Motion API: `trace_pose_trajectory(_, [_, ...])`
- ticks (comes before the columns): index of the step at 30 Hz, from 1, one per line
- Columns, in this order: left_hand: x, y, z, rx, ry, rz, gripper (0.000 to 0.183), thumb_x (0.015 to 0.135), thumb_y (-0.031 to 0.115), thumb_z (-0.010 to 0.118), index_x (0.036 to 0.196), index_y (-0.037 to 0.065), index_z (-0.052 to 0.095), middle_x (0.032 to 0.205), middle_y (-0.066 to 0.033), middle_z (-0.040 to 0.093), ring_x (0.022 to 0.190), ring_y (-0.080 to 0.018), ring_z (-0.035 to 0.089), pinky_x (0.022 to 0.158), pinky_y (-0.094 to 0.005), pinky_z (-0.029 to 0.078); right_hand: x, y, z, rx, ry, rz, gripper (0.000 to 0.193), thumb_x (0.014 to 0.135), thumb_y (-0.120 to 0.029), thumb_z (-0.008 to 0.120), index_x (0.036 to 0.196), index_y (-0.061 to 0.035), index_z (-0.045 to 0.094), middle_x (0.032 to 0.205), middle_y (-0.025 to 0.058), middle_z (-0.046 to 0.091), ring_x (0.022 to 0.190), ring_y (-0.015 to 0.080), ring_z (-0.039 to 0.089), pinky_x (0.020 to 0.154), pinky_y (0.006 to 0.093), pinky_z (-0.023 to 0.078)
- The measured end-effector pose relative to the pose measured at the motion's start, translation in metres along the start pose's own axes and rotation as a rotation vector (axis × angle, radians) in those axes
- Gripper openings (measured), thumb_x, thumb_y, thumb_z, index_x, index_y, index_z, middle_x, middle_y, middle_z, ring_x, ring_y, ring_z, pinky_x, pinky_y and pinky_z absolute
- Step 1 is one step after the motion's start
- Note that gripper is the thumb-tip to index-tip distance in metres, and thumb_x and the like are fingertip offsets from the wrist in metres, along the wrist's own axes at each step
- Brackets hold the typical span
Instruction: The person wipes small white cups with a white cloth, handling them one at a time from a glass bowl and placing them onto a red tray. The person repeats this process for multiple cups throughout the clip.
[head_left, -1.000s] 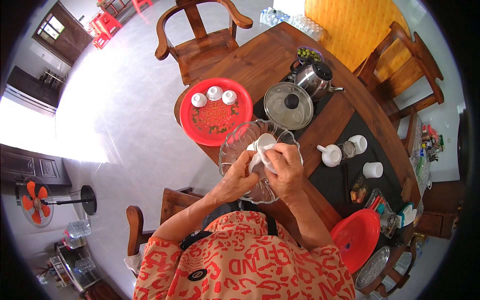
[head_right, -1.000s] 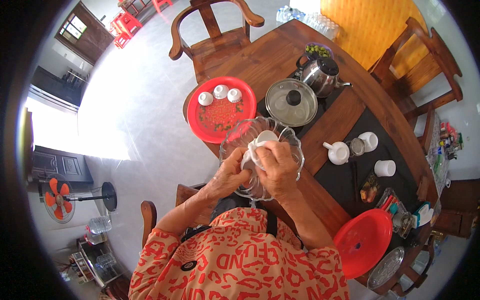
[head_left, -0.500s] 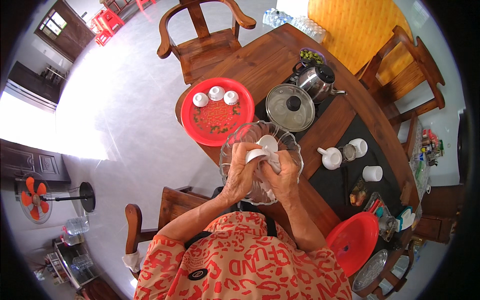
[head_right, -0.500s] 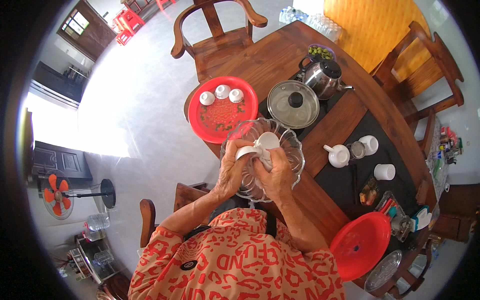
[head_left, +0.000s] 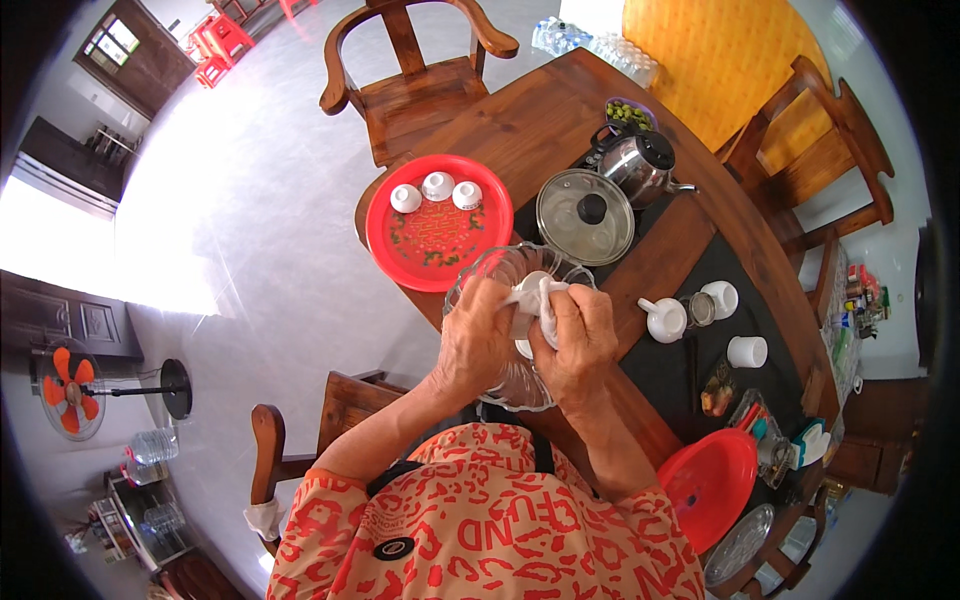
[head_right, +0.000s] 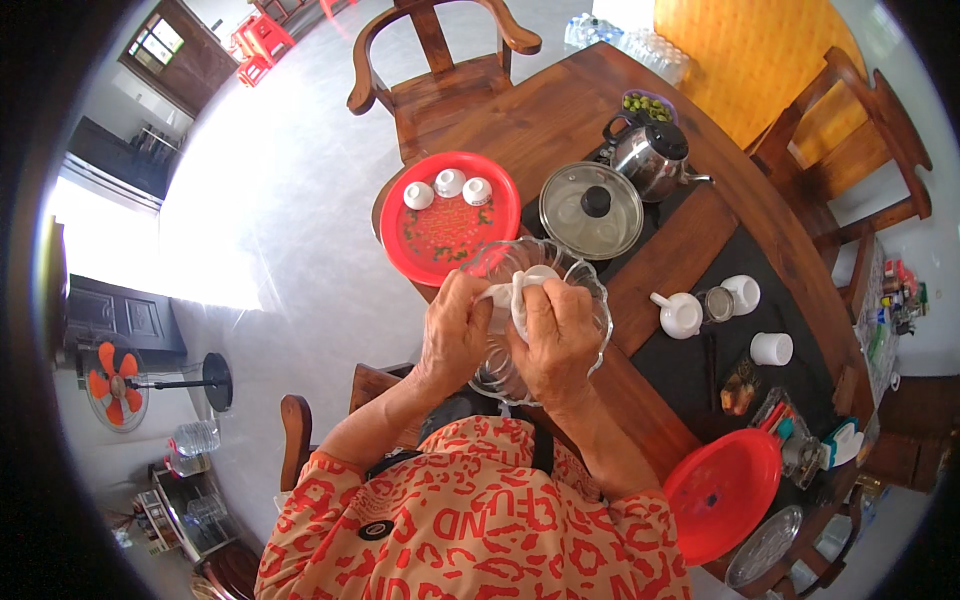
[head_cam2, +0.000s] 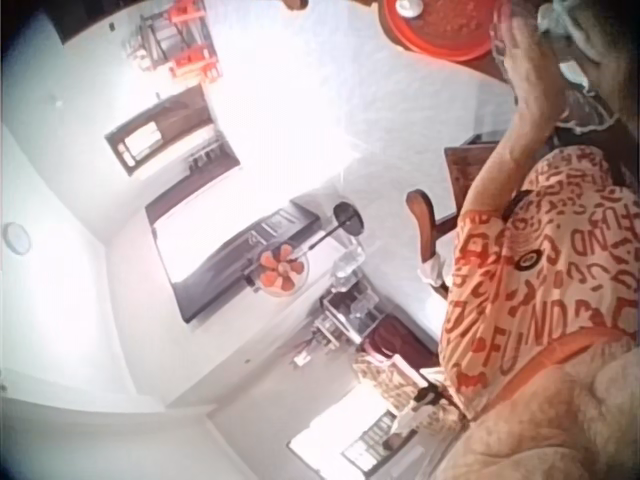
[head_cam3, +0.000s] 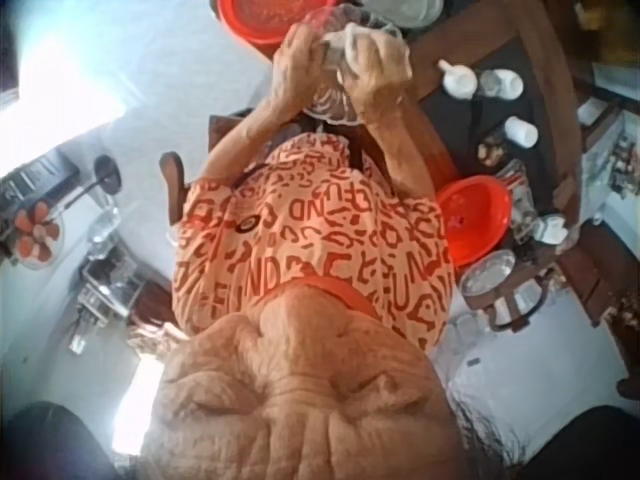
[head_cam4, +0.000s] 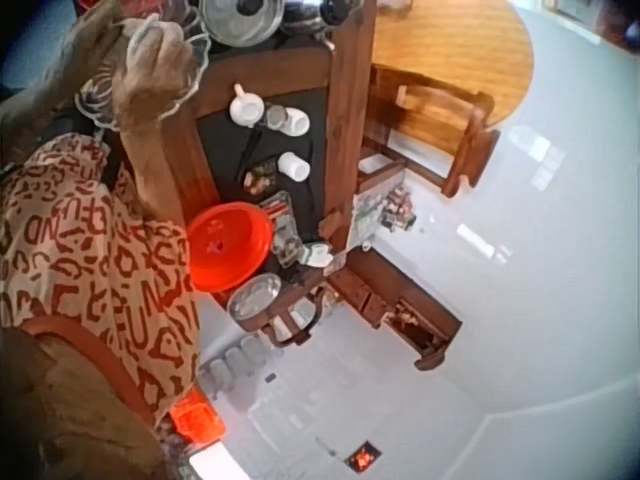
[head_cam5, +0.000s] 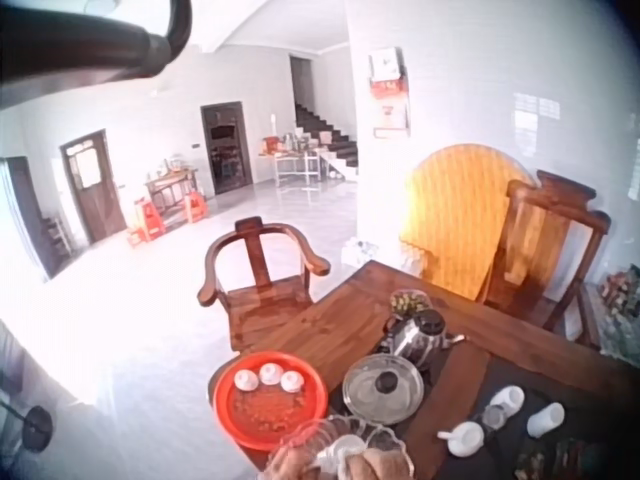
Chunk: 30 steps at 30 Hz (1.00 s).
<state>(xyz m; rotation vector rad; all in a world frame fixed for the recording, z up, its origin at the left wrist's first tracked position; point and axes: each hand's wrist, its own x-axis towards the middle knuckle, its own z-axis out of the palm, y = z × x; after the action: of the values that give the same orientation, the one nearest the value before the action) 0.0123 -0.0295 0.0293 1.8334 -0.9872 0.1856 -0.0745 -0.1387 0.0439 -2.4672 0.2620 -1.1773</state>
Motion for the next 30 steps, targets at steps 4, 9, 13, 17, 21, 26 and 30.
trace_pose_trajectory(4, [-0.009, -0.002, 0.011, -0.662, -0.043, -0.745, 0.01, 0.091, 0.011, 0.055, 0.087, 0.004, 0.05, 0.07, -0.0042, 0.056, 0.057, -0.0121, 0.055, 0.048, -0.0271, 0.042, -0.007, -0.009, 0.003, 0.094, 0.036, 0.012, 0.036, 0.066, 0.0, 0.069, 0.101, -0.0006, 0.061, 0.094, 0.0122, 0.053, 0.079, 0.0291, 0.054, 0.067, 0.0374, 0.047])
trace_pose_trajectory(9, [-0.011, -0.001, 0.016, -1.261, -0.079, -0.911, 0.014, 0.093, 0.019, 0.055, 0.092, 0.007, 0.05, 0.08, -0.0006, 0.059, 0.069, -0.0062, 0.057, 0.052, -0.0208, 0.046, -0.027, -0.01, 0.006, 0.16, 0.071, -0.115, 0.036, 0.068, -0.005, 0.07, 0.103, -0.003, 0.063, 0.099, 0.0109, 0.051, 0.085, 0.0283, 0.052, 0.07, 0.0373, 0.046])
trace_pose_trajectory(13, [-0.003, 0.012, 0.009, -1.362, -0.168, -1.219, 0.012, 0.092, 0.02, 0.057, 0.097, 0.01, 0.051, 0.077, 0.0015, 0.056, 0.06, -0.0048, 0.053, 0.043, -0.0203, 0.041, -0.024, -0.009, 0.003, 0.269, 0.045, -0.009, 0.033, 0.07, -0.005, 0.068, 0.103, -0.0047, 0.065, 0.1, 0.0101, 0.051, 0.088, 0.0276, 0.051, 0.073, 0.0364, 0.045])
trace_pose_trajectory(17, [-0.008, 0.01, 0.0, -1.445, -0.369, -1.199, 0.009, 0.092, 0.019, 0.057, 0.096, 0.013, 0.052, 0.067, 0.0038, 0.049, 0.041, -0.0016, 0.032, 0.036, -0.0159, 0.025, -0.002, 0.002, -0.001, 0.5, -0.009, 0.267, 0.026, 0.076, -0.002, 0.064, 0.102, -0.0038, 0.064, 0.097, 0.0092, 0.057, 0.083, 0.0218, 0.057, 0.071, 0.031, 0.047])
trace_pose_trajectory(21, [-0.009, 0.005, -0.003, -1.553, -0.428, -1.229, 0.007, 0.094, 0.019, 0.052, 0.099, 0.015, 0.053, 0.07, 0.0037, 0.051, 0.042, -0.0016, 0.033, 0.035, -0.0158, 0.024, 0.002, 0.011, -0.002, 0.84, -0.198, 0.637, 0.023, 0.084, -0.003, 0.061, 0.107, -0.0026, 0.062, 0.09, 0.0056, 0.063, 0.076, 0.0105, 0.059, 0.065, 0.0228, 0.047])
trace_pose_trajectory(26, [-0.011, -0.004, -0.001, -1.649, -0.34, -1.364, 0.015, 0.097, 0.018, 0.043, 0.106, 0.018, 0.055, 0.075, 0.0042, 0.054, 0.041, -0.0004, 0.032, 0.034, -0.0141, 0.023, -0.01, 0.008, 0.003, 0.688, -0.163, 0.346, 0.034, 0.076, 0.001, 0.065, 0.11, -0.0029, 0.062, 0.106, 0.0113, 0.061, 0.093, 0.022, 0.058, 0.079, 0.0308, 0.047])
trace_pose_trajectory(30, [-0.012, -0.006, -0.002, -1.62, -0.35, -1.387, 0.015, 0.097, 0.016, 0.044, 0.107, 0.015, 0.055, 0.076, 0.005, 0.055, 0.042, 0.0005, 0.036, 0.034, -0.0131, 0.025, -0.004, 0.0, -0.008, 0.433, -0.191, -0.014, 0.048, 0.065, 0.003, 0.068, 0.111, -0.0054, 0.062, 0.11, 0.0122, 0.059, 0.096, 0.0283, 0.054, 0.084, 0.0373, 0.045])
